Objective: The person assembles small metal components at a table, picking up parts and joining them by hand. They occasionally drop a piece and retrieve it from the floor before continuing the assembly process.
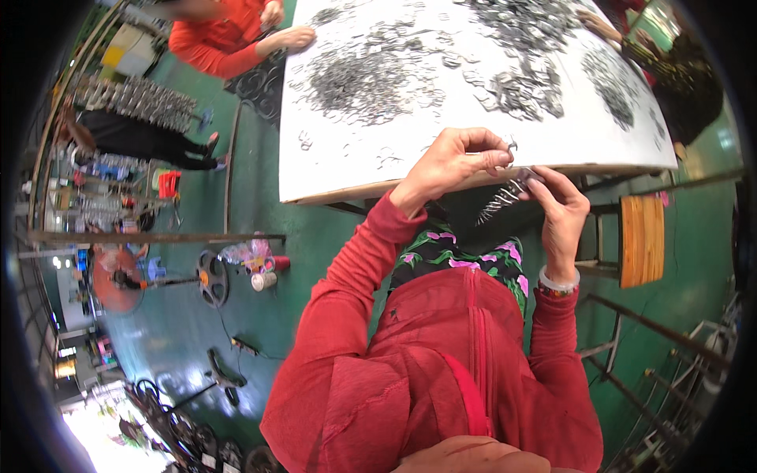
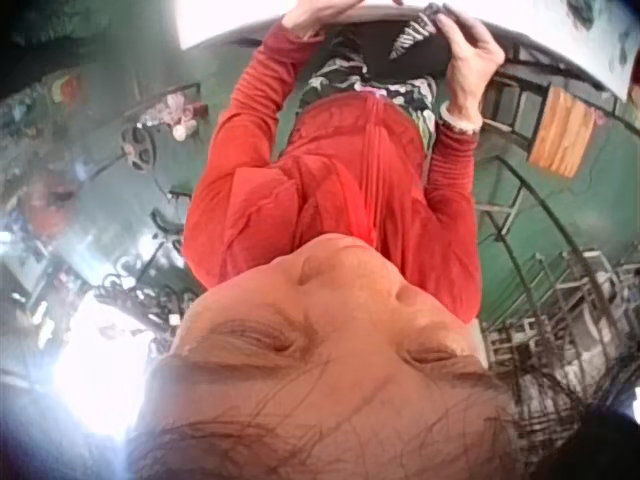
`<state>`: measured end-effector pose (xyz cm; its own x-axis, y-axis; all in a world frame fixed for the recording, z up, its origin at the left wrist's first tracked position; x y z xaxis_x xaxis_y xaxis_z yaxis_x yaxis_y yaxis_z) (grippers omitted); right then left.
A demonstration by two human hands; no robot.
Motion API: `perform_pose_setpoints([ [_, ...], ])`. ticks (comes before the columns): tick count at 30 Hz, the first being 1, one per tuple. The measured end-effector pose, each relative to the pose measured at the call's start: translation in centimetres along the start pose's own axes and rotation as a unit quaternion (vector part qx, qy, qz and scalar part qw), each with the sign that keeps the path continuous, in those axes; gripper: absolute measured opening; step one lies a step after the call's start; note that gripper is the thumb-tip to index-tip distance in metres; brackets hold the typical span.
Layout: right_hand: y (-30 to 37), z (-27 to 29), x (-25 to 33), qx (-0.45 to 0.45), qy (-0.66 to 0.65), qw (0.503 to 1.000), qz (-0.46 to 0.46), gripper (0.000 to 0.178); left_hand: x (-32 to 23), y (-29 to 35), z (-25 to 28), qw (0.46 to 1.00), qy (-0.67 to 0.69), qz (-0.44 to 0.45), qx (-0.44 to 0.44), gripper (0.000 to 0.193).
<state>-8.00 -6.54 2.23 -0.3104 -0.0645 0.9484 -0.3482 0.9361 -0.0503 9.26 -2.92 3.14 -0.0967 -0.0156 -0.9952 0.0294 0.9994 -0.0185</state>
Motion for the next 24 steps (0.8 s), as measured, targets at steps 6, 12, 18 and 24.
perform_pose_setpoints([
  [6, 2.1, 1.2, 1.6, -0.047, -0.067, 0.996, 0.044, 0.019, 0.5, -0.2, -4.6, 0.997, -0.052, -0.056, 0.023, 0.014],
  [12, 3.6, 2.4, 2.3, -0.067, -0.005, 0.993, 0.099, 0.017, -2.5, 0.7, -7.6, 0.924, -0.267, -0.245, -0.121, 0.014],
  [18, 5.2, 2.4, 8.7, -0.064, 0.042, 0.972, 0.224, 0.019, -7.3, -1.8, -10.7, 0.955, -0.143, -0.259, 0.026, 0.014],
  [24, 10.5, 4.6, 21.0, -0.001, 0.108, 0.902, 0.418, 0.015, -17.3, -2.1, -18.2, 0.937, -0.021, -0.293, 0.187, 0.013],
])
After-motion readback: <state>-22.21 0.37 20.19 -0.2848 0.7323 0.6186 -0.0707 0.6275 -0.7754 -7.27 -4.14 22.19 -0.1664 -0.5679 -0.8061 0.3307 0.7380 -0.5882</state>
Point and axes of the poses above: each hand's wrist, its own y-axis away from the middle knuckle, its own z-axis out of the back of the hand, x = y × z, the point moved 7 cm from there along -y, towards the middle knuckle, and after that the axes turned 9 degrees about -y, right-handed, at the moved point
